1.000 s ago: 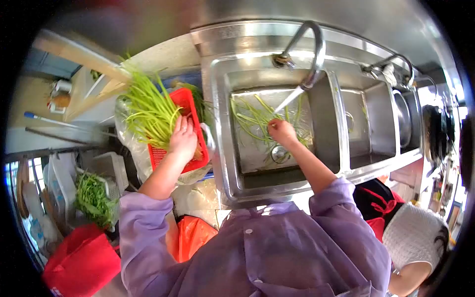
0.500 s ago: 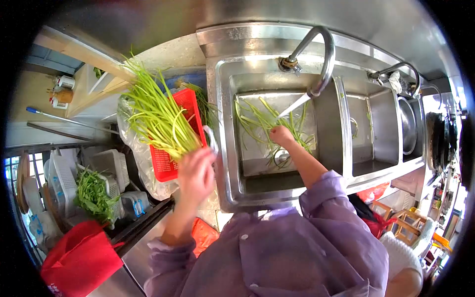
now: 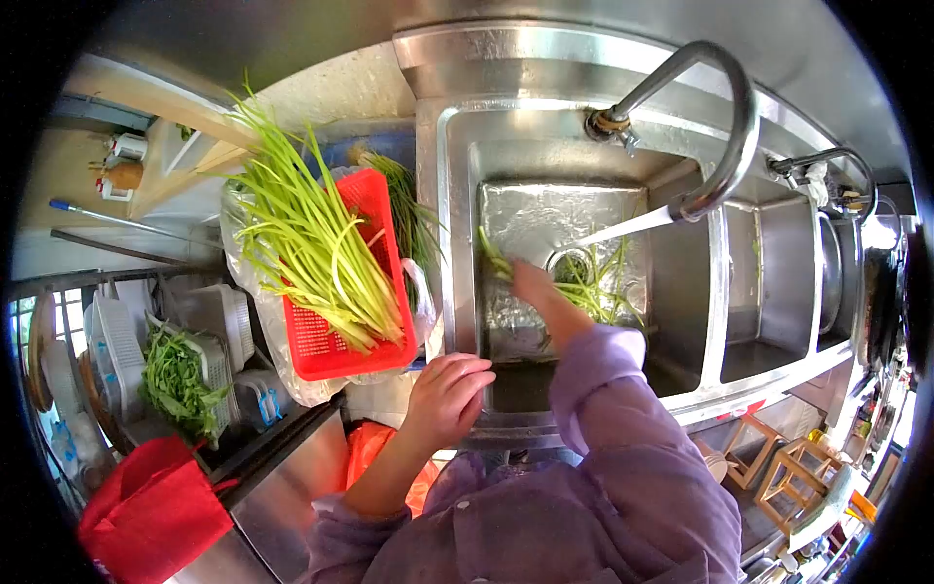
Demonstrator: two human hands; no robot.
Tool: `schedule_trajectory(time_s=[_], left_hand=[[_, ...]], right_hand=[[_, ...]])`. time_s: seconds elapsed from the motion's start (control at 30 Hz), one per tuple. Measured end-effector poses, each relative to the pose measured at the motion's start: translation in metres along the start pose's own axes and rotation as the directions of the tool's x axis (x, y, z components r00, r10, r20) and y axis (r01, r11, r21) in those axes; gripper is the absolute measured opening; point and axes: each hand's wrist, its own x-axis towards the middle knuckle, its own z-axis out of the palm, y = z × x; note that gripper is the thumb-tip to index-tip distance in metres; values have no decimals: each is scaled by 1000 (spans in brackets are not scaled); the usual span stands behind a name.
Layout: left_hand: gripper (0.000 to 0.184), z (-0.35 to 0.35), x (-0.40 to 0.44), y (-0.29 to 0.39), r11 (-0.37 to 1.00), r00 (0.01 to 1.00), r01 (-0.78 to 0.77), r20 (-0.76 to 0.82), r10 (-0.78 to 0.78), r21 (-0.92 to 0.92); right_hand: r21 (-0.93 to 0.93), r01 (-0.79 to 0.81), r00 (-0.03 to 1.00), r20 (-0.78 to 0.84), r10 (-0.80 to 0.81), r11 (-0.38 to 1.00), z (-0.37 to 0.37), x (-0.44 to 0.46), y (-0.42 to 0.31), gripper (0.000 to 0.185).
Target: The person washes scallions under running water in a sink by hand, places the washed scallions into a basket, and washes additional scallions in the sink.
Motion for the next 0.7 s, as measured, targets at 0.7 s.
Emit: schedule_trajectory(time_s=[0.7], left_hand=[[24,82,191,15,402,927,300,165,-336,-865]], right_hand=[[885,335,923,-239,-301,323,-232,-163,25,28]])
